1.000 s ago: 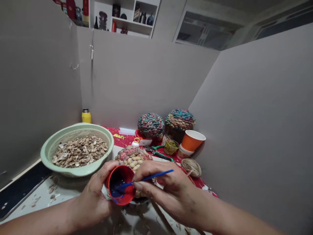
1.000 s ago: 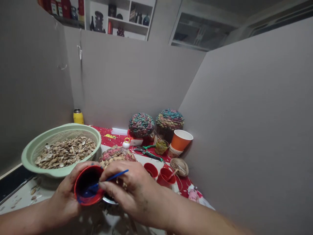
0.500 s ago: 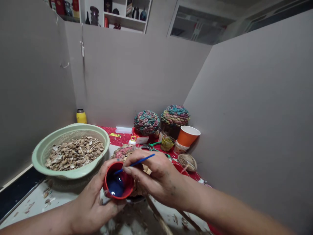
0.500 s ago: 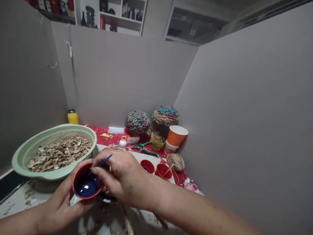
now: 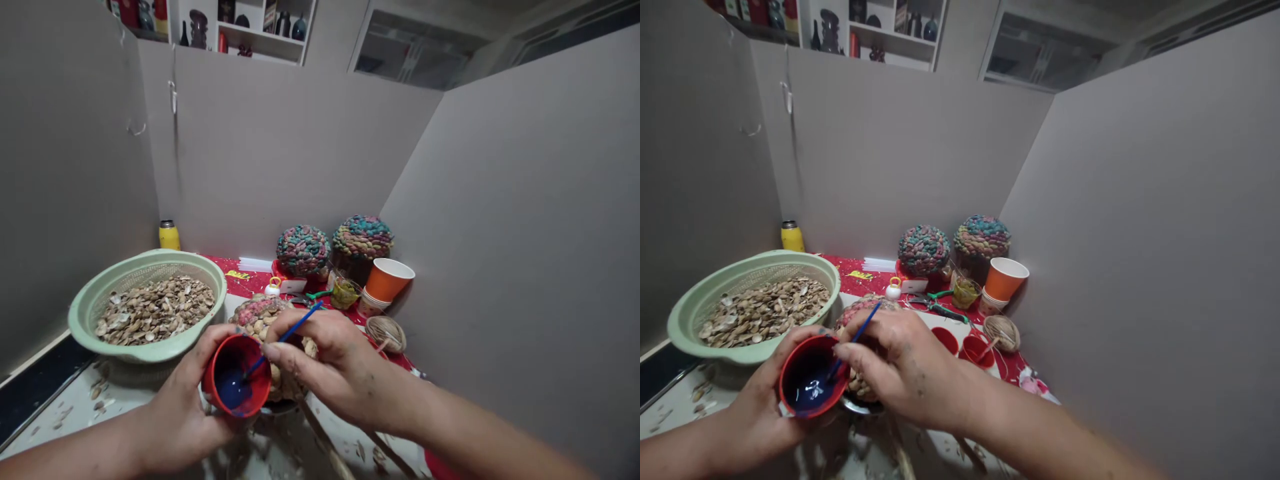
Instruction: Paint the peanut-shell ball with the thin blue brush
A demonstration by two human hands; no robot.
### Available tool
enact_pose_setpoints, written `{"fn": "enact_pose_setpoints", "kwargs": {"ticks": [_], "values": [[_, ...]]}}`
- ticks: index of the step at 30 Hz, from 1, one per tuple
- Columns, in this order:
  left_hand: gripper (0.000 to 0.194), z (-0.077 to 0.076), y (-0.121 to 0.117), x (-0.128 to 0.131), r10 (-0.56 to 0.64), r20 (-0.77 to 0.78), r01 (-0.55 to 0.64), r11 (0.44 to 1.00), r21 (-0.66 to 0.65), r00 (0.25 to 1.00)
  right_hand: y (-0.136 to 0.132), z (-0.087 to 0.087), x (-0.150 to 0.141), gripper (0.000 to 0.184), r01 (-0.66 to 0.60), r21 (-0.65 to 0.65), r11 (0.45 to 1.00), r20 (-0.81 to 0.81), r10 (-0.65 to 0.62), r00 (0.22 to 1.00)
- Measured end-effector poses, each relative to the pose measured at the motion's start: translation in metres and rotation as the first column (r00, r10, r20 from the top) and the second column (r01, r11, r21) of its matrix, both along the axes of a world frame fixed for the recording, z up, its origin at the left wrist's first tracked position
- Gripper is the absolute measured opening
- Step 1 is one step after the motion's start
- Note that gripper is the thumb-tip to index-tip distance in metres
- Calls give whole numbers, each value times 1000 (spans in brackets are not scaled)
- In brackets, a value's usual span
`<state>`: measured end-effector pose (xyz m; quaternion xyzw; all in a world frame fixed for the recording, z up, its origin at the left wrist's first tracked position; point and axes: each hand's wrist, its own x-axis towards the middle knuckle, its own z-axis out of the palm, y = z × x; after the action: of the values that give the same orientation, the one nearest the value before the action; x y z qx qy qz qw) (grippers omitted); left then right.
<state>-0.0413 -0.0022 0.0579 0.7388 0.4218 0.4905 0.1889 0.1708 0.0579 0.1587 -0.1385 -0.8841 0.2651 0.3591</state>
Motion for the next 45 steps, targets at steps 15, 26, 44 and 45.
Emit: {"fn": "enact_pose_setpoints", "kwargs": {"ticks": [15,26,44,45], "values": [[92,-17,-7,-3,-65,-2,65,997,51,998,0,-8,-3,16,-9,237,971,-24,15,1000],[85,-28,-6,-4,3,20,-4,1000,6,1000,-1,-7,1,16,-63,37,997,-19,64,998],[77,-27,-35,-1,1,207,53,965,-256,978,-20,-17,22,10,57,-252,966,62,-42,997],[77,-25,-36,-1,1,221,58,963,-262,975,-20,-18,22,9,89,-279,956,66,-73,995]]}}
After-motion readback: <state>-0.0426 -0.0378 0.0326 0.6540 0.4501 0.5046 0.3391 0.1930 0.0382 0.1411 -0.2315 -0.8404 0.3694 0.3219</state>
